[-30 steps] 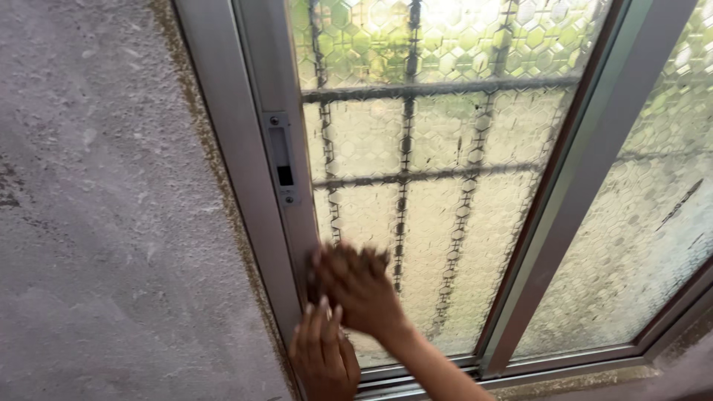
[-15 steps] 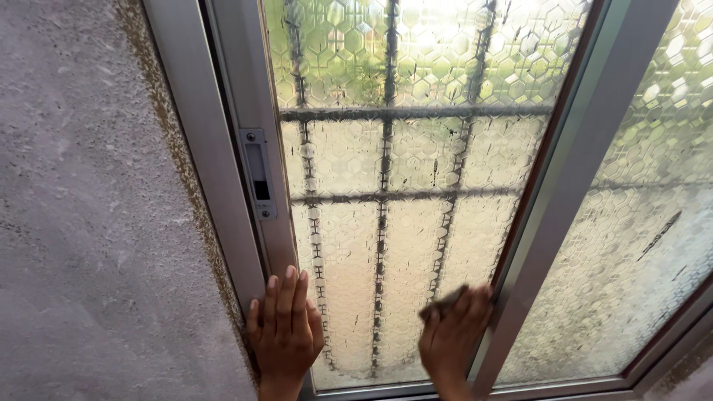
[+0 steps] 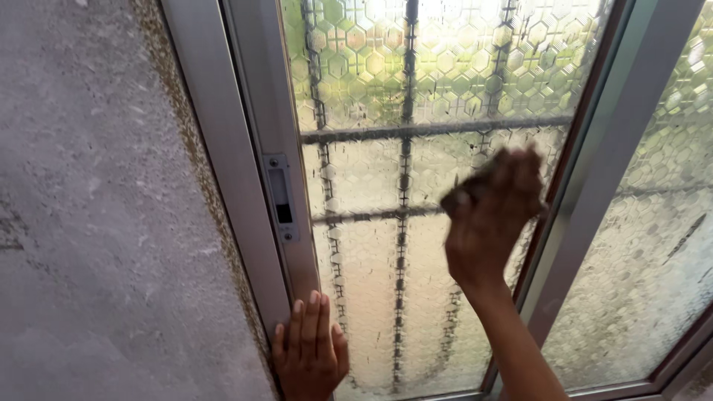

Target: The person wipes the metal frame and textured glass of a sliding window using a cloth. They clean the vertical side, horizontal top and bottom edges, and the glass surface repeatedly.

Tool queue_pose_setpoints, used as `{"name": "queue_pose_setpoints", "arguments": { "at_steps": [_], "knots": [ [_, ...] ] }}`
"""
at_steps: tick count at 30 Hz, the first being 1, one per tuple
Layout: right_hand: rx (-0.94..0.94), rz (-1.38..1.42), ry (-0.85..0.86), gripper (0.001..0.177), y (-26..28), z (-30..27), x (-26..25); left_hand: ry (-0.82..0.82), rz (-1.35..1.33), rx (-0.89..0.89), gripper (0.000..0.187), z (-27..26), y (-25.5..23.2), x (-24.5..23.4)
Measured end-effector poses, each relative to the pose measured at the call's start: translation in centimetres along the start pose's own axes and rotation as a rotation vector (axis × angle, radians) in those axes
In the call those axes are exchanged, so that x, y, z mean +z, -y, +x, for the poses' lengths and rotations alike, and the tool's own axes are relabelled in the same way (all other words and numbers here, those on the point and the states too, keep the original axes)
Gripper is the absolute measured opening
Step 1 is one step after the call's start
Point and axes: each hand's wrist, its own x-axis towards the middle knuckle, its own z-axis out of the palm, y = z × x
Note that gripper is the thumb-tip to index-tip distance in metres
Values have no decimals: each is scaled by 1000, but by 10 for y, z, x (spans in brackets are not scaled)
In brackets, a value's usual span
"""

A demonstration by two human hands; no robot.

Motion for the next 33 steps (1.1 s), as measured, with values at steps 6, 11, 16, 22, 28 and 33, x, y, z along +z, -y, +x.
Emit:
{"name": "queue_pose_setpoints", "arguments": {
  "at_steps": [6, 11, 16, 22, 28, 33],
  "knots": [
    [-395, 83, 191, 62, 81, 13, 29, -18, -14, 23, 49, -3, 1, 2],
    [-684, 10, 355, 62, 92, -55, 37, -27, -115, 39, 54, 7, 2, -8],
    [-867, -25, 403, 62, 61, -113, 21, -41, -173, 33, 55, 34, -3, -37],
    [-796, -79, 357, 59, 84, -43, 31, -158, -83, 134, 57, 150, 3, -71],
    [-392, 94, 416, 47, 80, 101, 7, -86, 43, 55, 69, 234, -3, -79],
    [-210, -64, -75, 58, -6, 105, -21, -85, 85, 27, 70, 230, -9, -80]
  ]
}}
